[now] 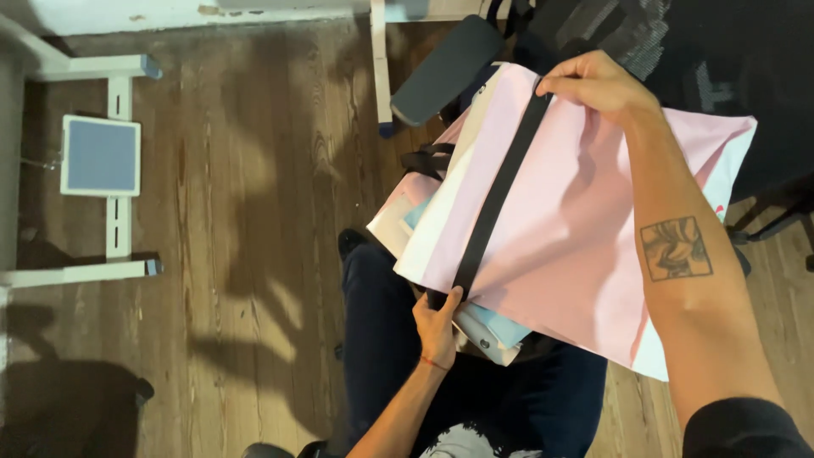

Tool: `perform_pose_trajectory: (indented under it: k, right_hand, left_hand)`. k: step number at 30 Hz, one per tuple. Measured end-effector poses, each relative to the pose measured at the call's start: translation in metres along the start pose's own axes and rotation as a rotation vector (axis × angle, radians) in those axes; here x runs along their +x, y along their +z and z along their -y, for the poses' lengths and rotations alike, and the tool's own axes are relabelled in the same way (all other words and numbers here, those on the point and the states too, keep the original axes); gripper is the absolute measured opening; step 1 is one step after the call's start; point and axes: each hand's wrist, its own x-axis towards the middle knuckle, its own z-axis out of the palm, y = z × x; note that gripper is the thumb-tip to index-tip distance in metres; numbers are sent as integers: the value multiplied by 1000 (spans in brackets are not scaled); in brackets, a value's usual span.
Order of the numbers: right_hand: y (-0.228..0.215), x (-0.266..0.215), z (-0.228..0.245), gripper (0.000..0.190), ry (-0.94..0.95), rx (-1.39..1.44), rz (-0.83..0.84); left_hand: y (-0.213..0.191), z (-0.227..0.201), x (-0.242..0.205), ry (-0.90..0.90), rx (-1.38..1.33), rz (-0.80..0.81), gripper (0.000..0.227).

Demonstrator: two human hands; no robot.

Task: Manually aligning and preparing a pink tote bag and its black straps for assembly or finishing.

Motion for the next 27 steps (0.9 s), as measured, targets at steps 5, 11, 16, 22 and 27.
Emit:
perform_pose_trajectory:
  k: [5,11,16,22,27]
  right_hand:
    - [-6,18,17,14,-28,-89,83]
    - [-3,29,-6,15,-26,-163,72]
    - [23,3,-6,12,-681,-517,-237]
    - [115,-95,25,9,-804,-649,-296]
    - [126,-107,-4,30,-711,-593,-299]
  left_hand:
    - [-2,15,8,-10,-97,-81,10]
    - [-12,34,14,20,-99,-75,10]
    - [-3,8,10,-57,-23,-128,12]
    - [-7,8,22,-79,14,-179,15]
    - [-11,7,29,-85,-12,-135,13]
